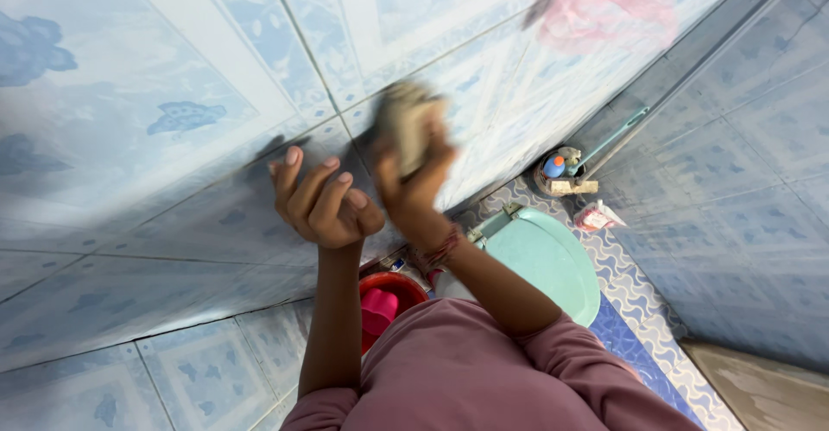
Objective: The person wipes the wall tiles with a cloth, moving the cloth across the surface and grout lines, then folds the cloth and continues wiping different sections of the wall.
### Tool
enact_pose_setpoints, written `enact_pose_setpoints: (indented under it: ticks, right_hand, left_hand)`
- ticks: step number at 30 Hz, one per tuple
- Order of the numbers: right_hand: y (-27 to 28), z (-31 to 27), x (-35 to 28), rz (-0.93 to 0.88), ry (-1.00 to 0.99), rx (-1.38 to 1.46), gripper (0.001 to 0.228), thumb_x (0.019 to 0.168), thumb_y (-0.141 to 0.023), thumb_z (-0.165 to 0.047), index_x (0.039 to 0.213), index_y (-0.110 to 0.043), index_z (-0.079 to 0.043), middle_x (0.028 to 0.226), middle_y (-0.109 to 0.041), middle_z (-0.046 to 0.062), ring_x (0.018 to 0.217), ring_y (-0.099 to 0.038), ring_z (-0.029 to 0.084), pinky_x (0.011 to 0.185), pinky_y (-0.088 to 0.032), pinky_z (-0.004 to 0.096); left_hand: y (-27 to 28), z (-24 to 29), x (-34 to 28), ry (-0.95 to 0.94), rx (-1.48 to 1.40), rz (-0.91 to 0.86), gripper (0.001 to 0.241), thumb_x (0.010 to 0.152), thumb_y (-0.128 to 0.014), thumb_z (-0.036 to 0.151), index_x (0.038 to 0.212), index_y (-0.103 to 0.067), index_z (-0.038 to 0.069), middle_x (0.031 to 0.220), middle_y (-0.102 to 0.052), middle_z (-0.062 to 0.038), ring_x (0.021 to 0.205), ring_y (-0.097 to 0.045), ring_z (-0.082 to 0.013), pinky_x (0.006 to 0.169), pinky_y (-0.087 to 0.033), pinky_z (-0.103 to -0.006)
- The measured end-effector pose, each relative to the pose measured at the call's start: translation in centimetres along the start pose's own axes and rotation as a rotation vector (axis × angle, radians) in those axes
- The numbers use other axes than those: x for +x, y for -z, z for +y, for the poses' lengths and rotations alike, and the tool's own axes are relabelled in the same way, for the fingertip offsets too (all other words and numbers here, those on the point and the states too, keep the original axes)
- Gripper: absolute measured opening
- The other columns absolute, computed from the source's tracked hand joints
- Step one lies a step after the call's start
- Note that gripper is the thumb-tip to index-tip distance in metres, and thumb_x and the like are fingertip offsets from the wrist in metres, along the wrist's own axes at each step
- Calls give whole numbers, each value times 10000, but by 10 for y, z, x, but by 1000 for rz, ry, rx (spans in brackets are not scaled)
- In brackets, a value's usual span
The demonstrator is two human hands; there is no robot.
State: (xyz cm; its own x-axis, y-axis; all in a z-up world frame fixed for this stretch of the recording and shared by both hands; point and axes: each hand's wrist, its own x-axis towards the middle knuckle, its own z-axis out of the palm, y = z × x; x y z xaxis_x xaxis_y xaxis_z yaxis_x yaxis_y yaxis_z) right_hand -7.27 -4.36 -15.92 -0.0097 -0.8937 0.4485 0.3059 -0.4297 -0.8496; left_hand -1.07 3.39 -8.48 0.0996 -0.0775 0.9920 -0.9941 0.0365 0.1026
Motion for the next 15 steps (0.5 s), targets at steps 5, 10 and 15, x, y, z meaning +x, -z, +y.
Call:
enact_pose_setpoints:
  ticks: [5, 10, 15]
  right_hand:
    - [28, -4, 15, -250, 491, -304, 594, 988, -761, -152, 1385, -363, 39, 1122, -576, 156, 941, -631, 204, 737, -553, 283]
    - [54, -32, 79, -40, 687, -501, 627, 961, -690, -82, 1392, -271, 96, 1210, -573, 283, 1094, -642, 321, 971, -501, 499]
    - [69, -34, 112, 118, 361, -520, 561, 1029, -698, -96, 1464, -369, 34, 1141, -598, 160, 979, -636, 218, 926, -538, 329]
  left_hand:
    - [7, -20, -14, 96, -36, -5, 122, 999, -494, 218, 1037, -510, 104, 1144, -586, -76, 1340, -491, -284, 1292, -286, -479]
    - [10, -47, -33, -153, 107, -56, 144, 988, -503, 170, 1039, -564, 49, 1147, -611, -137, 1356, -494, -322, 1260, -282, -511]
    - [6, -50, -40, -170, 130, -55, 134, 986, -490, 142, 1026, -581, 50, 1161, -599, -134, 1375, -464, -318, 1266, -278, -516]
